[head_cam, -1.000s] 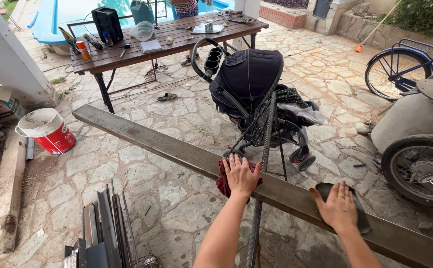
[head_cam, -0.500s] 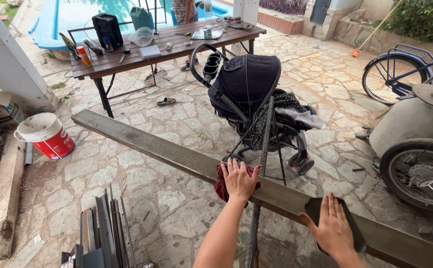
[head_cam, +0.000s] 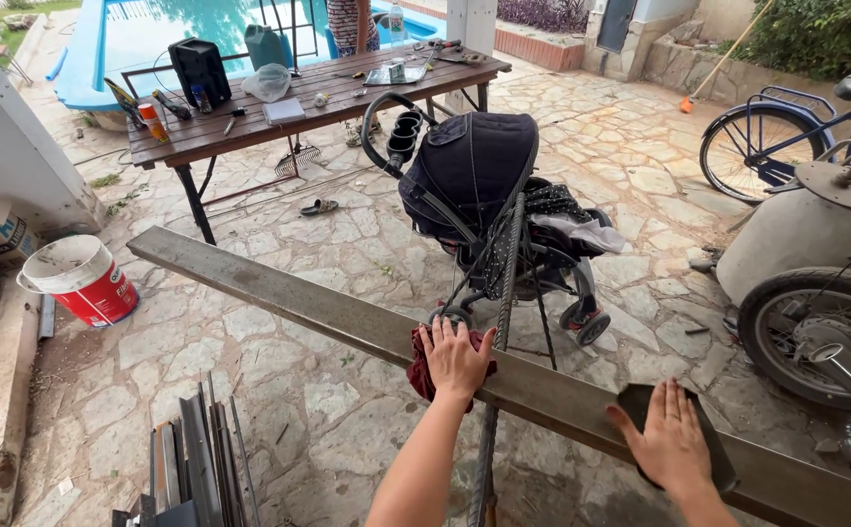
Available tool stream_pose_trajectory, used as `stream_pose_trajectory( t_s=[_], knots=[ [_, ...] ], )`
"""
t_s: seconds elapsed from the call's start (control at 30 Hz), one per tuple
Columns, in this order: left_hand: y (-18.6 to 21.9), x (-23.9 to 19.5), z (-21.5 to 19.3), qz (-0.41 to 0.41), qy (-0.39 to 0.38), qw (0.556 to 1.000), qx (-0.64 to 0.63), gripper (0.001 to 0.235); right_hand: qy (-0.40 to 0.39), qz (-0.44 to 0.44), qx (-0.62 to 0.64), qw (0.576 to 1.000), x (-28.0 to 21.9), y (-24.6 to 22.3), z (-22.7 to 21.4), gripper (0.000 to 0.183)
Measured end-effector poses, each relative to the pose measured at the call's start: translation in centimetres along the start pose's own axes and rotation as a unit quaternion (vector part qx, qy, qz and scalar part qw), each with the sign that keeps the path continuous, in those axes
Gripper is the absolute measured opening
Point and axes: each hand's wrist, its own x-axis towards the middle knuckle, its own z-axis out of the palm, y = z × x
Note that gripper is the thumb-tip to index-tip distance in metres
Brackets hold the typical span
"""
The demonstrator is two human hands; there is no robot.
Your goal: Sanding the surface of a long metal beam using a sanding block and wiping it with a cloth.
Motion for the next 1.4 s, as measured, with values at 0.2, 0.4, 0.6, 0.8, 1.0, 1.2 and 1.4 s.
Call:
stream_pose_trajectory(
  t_s=[0.2,0.4,0.6,0.8,1.0,1.2,1.4],
  knots=[
    [0.0,-0.5,-0.2,-0.009,-0.004,1.0,0.0,0.087,0.007,-0.045,-0.006,0.999,-1.5,-4.3,0.5,0.113],
    [0.0,0.0,-0.2,-0.007,0.0,1.0,-0.001,0.086,-0.006,0.034,-0.017,0.999,0.0,-1.4,-0.3,0.113],
    [0.2,-0.2,-0.4,-0.012,-0.007,1.0,0.002,0.086,-0.038,-0.024,-0.005,0.999,-1.2,-5.1,-0.4,0.116],
    [0.1,0.3,-0.2,-0.016,-0.011,1.0,-0.001,0.084,-0.067,0.043,-0.04,0.996,1.0,0.6,-1.0,0.117],
    [0.3,0.0,0.2,-0.02,-0.022,0.999,0.011,0.085,-0.041,-0.038,0.004,0.998,0.1,-1.7,0.3,0.114],
    [0.1,0.3,0.7,-0.022,-0.003,0.999,0.022,0.085,-0.063,0.048,-0.026,0.997,2.2,4.1,1.4,0.126],
    [0.4,0.1,0.8,-0.031,-0.015,0.999,0.026,0.087,-0.084,-0.012,-0.007,0.996,0.0,0.8,-0.3,0.121]
  ],
)
